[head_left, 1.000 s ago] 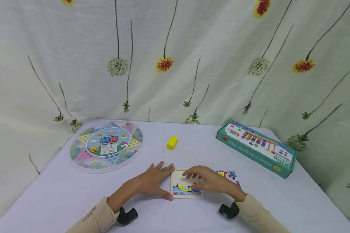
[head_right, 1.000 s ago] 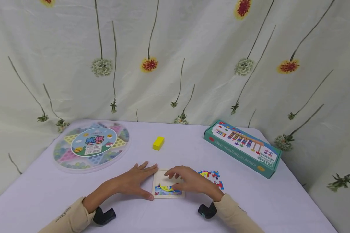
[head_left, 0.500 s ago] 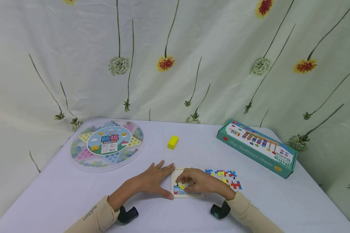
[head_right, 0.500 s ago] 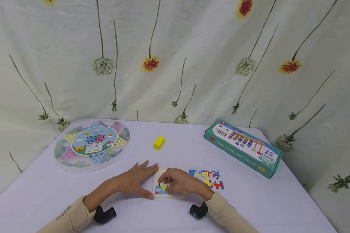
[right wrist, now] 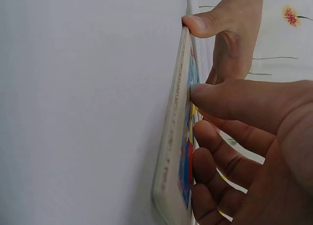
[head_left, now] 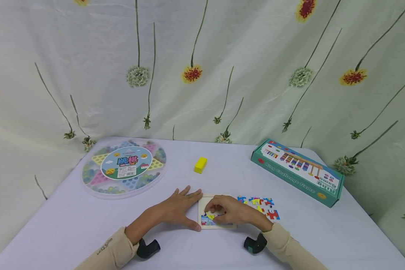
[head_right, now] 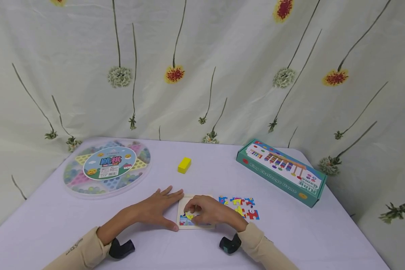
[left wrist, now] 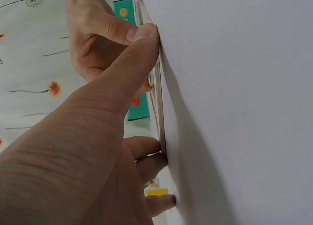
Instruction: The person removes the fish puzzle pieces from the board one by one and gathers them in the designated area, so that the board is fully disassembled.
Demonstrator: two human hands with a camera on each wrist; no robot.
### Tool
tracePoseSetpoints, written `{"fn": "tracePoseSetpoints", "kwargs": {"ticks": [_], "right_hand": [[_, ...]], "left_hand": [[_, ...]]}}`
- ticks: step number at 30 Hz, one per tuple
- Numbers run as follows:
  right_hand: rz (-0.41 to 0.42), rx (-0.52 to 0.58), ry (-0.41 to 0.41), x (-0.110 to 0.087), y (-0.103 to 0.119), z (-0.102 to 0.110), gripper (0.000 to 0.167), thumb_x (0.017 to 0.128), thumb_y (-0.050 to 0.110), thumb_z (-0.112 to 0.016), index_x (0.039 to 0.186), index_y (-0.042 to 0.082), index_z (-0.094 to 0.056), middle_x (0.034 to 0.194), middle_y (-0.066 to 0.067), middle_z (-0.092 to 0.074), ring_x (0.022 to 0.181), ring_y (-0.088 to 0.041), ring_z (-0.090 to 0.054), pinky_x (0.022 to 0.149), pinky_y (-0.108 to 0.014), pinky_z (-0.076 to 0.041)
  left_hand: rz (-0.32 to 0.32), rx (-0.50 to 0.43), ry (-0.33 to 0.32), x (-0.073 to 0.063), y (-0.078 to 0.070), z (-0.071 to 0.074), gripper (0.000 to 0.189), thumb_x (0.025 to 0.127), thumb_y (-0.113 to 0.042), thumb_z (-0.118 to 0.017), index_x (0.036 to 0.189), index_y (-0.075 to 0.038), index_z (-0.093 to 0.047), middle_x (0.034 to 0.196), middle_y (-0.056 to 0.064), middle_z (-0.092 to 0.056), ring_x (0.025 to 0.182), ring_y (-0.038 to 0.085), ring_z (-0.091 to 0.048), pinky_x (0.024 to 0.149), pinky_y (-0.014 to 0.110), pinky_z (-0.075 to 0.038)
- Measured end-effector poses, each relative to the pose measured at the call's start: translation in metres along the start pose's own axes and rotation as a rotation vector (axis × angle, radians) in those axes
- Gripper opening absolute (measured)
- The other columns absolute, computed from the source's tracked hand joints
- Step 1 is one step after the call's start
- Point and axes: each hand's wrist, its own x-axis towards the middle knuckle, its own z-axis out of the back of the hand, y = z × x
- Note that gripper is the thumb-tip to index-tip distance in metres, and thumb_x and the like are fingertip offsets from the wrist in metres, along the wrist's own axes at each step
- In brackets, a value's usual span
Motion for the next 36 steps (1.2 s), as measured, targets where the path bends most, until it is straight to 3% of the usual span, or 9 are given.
{"fn": "tracePoseSetpoints", "kwargs": {"ticks": [9, 17, 36], "right_hand": [[0.008, 0.031, -0.002, 0.0002, 0.0007, -0.0001, 0.027, 0.083, 0.003, -0.072, 0.108, 0.013, -0.065, 0.093, 0.003, -0.058, 0.088, -0.011, -0.052, 0.077, -0.021, -0.047], [0.021, 0.058, -0.014, 0.0019, 0.0022, -0.0009, 0.028, 0.084, 0.004, -0.071, 0.108, 0.014, -0.061, 0.098, 0.007, -0.062, 0.093, -0.010, -0.055, 0.086, -0.023, -0.047], [-0.008, 0.098, -0.062, 0.0024, 0.0032, -0.0060, 0.025, 0.086, 0.002, -0.069, 0.105, 0.017, -0.061, 0.089, 0.011, -0.060, 0.089, -0.007, -0.055, 0.086, -0.021, -0.047]], "left_hand": [[0.002, -0.003, -0.003, 0.0001, 0.0005, 0.0002, 0.104, 0.071, -0.065, -0.071, 0.151, -0.013, -0.030, 0.158, 0.000, -0.024, 0.147, 0.037, -0.008, 0.114, 0.062, -0.006], [0.005, -0.002, 0.001, -0.0001, -0.0005, 0.0012, 0.103, 0.071, -0.065, -0.071, 0.151, -0.013, -0.030, 0.158, 0.000, -0.025, 0.147, 0.037, -0.008, 0.114, 0.062, -0.006], [0.000, -0.004, -0.002, -0.0002, -0.0013, 0.0009, 0.103, 0.072, -0.064, -0.071, 0.151, -0.012, -0.031, 0.158, 0.001, -0.025, 0.147, 0.037, -0.008, 0.114, 0.062, -0.006]]}}
